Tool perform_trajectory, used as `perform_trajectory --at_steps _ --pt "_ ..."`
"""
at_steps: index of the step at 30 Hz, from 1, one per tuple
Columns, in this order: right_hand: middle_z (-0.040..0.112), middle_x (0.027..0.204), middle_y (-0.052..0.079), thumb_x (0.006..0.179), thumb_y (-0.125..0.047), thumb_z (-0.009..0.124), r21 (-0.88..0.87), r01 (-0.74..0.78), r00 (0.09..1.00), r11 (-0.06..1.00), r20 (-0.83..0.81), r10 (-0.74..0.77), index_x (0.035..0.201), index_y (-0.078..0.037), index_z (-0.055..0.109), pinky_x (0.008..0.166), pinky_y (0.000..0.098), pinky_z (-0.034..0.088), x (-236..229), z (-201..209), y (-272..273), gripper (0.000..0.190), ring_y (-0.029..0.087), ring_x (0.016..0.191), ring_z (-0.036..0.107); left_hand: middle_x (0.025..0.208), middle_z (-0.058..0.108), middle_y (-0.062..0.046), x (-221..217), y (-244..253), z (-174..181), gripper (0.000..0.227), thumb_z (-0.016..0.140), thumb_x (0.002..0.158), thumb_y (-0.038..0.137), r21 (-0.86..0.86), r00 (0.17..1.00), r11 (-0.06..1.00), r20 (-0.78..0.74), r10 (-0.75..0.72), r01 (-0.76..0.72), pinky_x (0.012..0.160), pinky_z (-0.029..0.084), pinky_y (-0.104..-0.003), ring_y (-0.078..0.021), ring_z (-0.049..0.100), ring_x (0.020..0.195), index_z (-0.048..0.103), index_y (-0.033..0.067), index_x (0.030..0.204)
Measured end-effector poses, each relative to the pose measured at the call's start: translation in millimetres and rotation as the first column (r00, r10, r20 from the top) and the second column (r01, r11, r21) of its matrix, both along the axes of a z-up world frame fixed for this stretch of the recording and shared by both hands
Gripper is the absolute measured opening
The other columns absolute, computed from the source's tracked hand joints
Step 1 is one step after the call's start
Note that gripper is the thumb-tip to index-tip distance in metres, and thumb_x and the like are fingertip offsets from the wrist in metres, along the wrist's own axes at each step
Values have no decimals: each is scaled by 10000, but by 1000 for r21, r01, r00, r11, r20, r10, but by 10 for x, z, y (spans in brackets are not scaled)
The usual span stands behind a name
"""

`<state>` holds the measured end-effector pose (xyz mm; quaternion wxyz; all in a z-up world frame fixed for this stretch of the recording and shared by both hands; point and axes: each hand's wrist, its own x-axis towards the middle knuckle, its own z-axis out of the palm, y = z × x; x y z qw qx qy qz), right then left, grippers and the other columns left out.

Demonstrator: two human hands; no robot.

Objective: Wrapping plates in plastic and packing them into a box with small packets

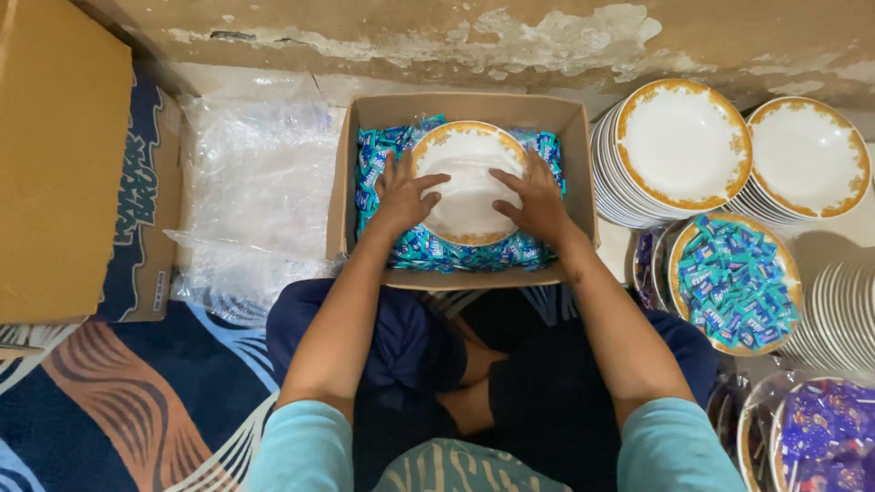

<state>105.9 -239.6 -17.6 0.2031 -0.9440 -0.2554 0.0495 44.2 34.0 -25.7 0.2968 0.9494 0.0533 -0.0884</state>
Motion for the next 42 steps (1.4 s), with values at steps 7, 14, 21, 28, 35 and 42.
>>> perform_trajectory --at_steps 7,14,21,28,35,42 --pt "383 1605 133 899 -376 750 142 -37 996 989 -80 49 1254 -516 680 1200 512 330 -339 775 -300 388 408 1460 387 1599 391 -178 -334 102 571 211 670 968 363 -329 997 944 83 2 26 1226 226 -605 -465 231 1525 773 478 1112" --pt "733 1154 2 901 -90 726 425 25 1000 905 -19 -19 1050 -292 802 950 385 538 -451 490 -595 262 251 1099 691 1320 597 -65 -510 124 306 239 728 910 236 -365 941 931 320 108 17 1140 392 -524 -354 571 1286 788 401 1071" --pt "772 913 177 926 -284 615 -161 90 986 983 -123 -110 1001 -244 814 856 550 576 -145 -152 -901 216 445 921 725 1247 572 -147 -501 275 -199 180 696 891 210 84 961 958 -5 277 -275 906 548 -618 -436 597 1172 659 192 1066" --pt "459 1452 372 743 -698 749 -421 -91 921 903 -380 -84 1466 -288 540 1031 606 503 -481 -408 -255 857 581 1176 614 1465 348 -382 -376 49 -1144 546 782 819 119 250 953 968 -282 107 -34 900 517 -703 -633 440 1255 640 249 1331" --pt "741 1105 265 888 -381 642 -384 -279 910 880 -398 116 1152 -117 764 966 577 540 -403 -419 -326 393 485 1114 679 1126 727 -198 -512 108 -249 179 726 878 206 6 969 994 -226 -103 107 1018 512 -526 -430 667 1154 748 185 1054" --pt "762 1148 112 828 -681 641 -502 -64 932 863 -340 -128 1053 -349 804 979 500 552 -607 461 -289 433 387 1172 676 1204 674 -299 -674 58 397 317 682 895 92 -376 935 905 -349 59 -198 715 662 -338 -351 762 885 721 79 1210"
